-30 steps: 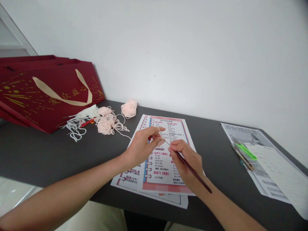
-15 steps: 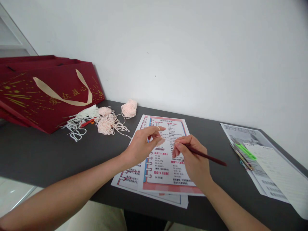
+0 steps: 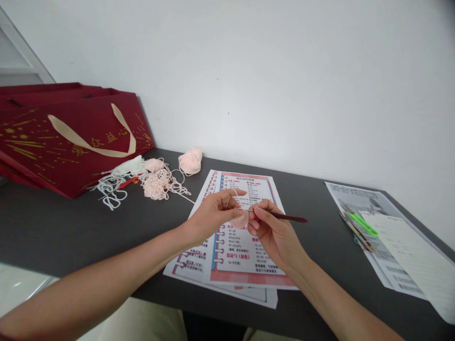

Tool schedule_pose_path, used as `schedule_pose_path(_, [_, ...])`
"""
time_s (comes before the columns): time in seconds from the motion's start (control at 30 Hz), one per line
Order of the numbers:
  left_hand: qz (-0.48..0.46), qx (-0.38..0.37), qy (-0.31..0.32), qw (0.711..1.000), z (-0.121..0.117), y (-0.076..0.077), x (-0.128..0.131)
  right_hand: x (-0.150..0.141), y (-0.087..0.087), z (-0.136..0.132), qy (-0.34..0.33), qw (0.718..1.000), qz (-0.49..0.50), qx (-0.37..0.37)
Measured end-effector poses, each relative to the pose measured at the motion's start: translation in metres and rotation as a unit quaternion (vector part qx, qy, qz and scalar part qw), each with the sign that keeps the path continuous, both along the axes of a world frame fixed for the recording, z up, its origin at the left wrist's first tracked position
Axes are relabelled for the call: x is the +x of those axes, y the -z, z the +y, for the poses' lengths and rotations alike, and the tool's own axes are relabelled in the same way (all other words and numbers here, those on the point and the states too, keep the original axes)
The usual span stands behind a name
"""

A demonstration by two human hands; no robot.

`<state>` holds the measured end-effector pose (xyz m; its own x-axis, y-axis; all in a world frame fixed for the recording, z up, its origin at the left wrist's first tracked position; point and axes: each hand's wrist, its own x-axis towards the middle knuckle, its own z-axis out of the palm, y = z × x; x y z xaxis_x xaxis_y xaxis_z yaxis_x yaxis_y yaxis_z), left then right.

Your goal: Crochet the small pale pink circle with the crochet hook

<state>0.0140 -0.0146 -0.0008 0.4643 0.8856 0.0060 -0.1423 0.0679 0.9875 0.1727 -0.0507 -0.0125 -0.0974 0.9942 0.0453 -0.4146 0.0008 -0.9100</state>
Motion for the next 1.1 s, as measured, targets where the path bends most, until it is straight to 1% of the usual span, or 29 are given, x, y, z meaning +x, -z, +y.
schedule_pose_path(0.03, [-0.007,-0.012,0.004,1.0,-0.001,0.001,0.001,-0.001,0.003,-0.002,0.015,0.998,-0.046,0.033])
schedule_pose_path(0.07, [-0.015,-0.024,0.008,1.0,-0.001,0.003,0.001,-0.001,0.005,-0.004,0.039,0.99,-0.109,0.081])
schedule_pose_path(0.1, [-0.024,-0.037,0.013,0.999,-0.002,0.004,0.002,-0.001,0.008,-0.006,0.062,0.97,-0.189,0.139])
schedule_pose_path(0.13, [-0.034,-0.05,0.016,0.998,-0.002,0.005,0.003,0.0,0.01,-0.007,0.096,0.934,-0.277,0.203])
schedule_pose_path(0.17, [-0.045,-0.066,0.017,0.997,-0.003,0.006,0.003,0.001,0.011,-0.009,0.12,0.884,-0.357,0.278])
schedule_pose_path(0.23, [-0.07,-0.102,0.017,0.992,-0.003,0.006,0.004,0.003,0.013,-0.011,0.137,0.782,-0.476,0.378])
schedule_pose_path(0.27, [-0.083,-0.122,0.021,0.989,-0.003,0.005,0.004,0.003,0.013,-0.012,0.14,0.746,-0.507,0.408])
schedule_pose_path(0.3, [-0.097,-0.143,0.03,0.984,-0.003,0.004,0.004,0.004,0.013,-0.012,0.141,0.73,-0.514,0.426])
schedule_pose_path(0.33, [-0.109,-0.167,0.043,0.979,-0.003,0.003,0.004,0.005,0.013,-0.012,0.14,0.731,-0.503,0.44])
schedule_pose_path(0.37, [-0.12,-0.19,0.058,0.973,-0.003,0.001,0.003,0.005,0.013,-0.011,0.136,0.739,-0.481,0.452])
schedule_pose_path(0.4, [-0.127,-0.212,0.073,0.966,-0.002,0.0,0.002,0.006,0.012,-0.01,0.132,0.755,-0.451,0.457])
schedule_pose_path(0.43, [-0.13,-0.232,0.085,0.96,-0.002,-0.002,0.001,0.006,0.012,-0.009,0.127,0.782,-0.417,0.446])
schedule_pose_path(0.47, [-0.129,-0.245,0.093,0.956,-0.001,-0.003,0.0,0.007,0.012,-0.008,0.118,0.818,-0.381,0.415])
schedule_pose_path(0.53, [-0.123,-0.249,0.095,0.956,0.002,-0.006,-0.003,0.009,0.011,-0.005,0.09,0.9,-0.292,0.31])
schedule_pose_path(0.57, [-0.119,-0.241,0.092,0.959,0.004,-0.006,-0.005,0.009,0.01,-0.003,0.071,0.936,-0.236,0.253])
schedule_pose_path(0.6, [-0.117,-0.228,0.089,0.963,0.006,-0.007,-0.007,0.01,0.01,-0.001,0.051,0.96,-0.183,0.205])
schedule_pose_path(0.63, [-0.115,-0.214,0.085,0.966,0.007,-0.007,-0.008,0.011,0.009,0.0,0.038,0.973,-0.144,0.176])
schedule_pose_path(0.7, [-0.111,-0.188,0.088,0.972,0.01,-0.007,-0.011,0.013,0.007,0.002,0.03,0.983,-0.099,0.151])
schedule_pose_path(0.8, [-0.097,-0.17,0.11,0.974,0.014,-0.007,-0.015,0.014,0.003,0.002,0.026,0.984,-0.09,0.149])
schedule_pose_path(0.9, [-0.084,-0.173,0.13,0.973,0.016,-0.011,-0.018,0.016,0.001,0.0,0.022,0.981,-0.105,0.161])
schedule_pose_path(1.1, [-0.069,-0.21,0.168,0.961,0.018,-0.02,-0.023,0.026,-0.006,-0.001,-0.003,0.969,-0.158,0.188])
